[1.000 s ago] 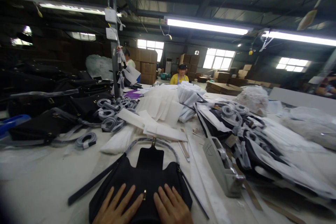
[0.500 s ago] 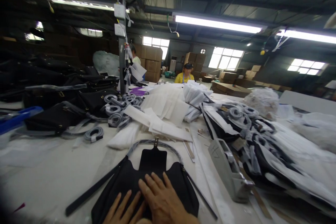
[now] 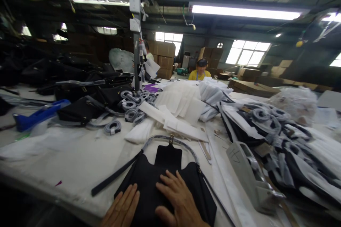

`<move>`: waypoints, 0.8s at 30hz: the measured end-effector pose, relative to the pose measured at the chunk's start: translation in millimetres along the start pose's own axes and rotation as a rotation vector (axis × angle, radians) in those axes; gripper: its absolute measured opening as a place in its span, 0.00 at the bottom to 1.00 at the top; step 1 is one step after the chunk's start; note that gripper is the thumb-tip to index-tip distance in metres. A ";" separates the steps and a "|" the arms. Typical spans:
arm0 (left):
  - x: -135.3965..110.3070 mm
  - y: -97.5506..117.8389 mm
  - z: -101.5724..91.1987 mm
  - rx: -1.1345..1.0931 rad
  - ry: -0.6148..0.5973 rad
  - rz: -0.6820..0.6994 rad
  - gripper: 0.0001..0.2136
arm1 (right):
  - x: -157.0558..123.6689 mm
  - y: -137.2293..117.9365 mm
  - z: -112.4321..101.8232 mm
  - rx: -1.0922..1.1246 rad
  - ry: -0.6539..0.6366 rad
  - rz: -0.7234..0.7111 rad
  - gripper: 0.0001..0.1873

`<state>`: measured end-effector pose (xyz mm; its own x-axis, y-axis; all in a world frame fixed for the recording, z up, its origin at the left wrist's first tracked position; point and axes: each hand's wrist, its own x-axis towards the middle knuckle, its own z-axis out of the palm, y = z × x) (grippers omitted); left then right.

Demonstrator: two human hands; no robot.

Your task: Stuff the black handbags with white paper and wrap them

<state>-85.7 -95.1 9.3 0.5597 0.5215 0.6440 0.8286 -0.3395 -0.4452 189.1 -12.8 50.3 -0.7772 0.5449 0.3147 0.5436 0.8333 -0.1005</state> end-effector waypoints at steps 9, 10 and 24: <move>49.9 -2.3 -30.6 -0.214 0.049 -0.178 0.23 | 3.1 -1.8 10.0 0.050 -0.081 0.137 0.35; 64.7 0.6 -29.6 -0.264 0.047 -0.266 0.26 | 2.1 0.5 14.7 0.041 -0.073 0.125 0.35; 60.9 16.4 41.9 -0.229 -0.200 0.002 0.36 | 6.0 29.5 -20.4 0.245 -0.294 0.074 0.36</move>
<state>-38.6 -36.1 15.2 0.5668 0.6566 0.4976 0.8214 -0.4970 -0.2799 206.9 13.2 68.5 -0.8157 0.5782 0.0180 0.5374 0.7690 -0.3463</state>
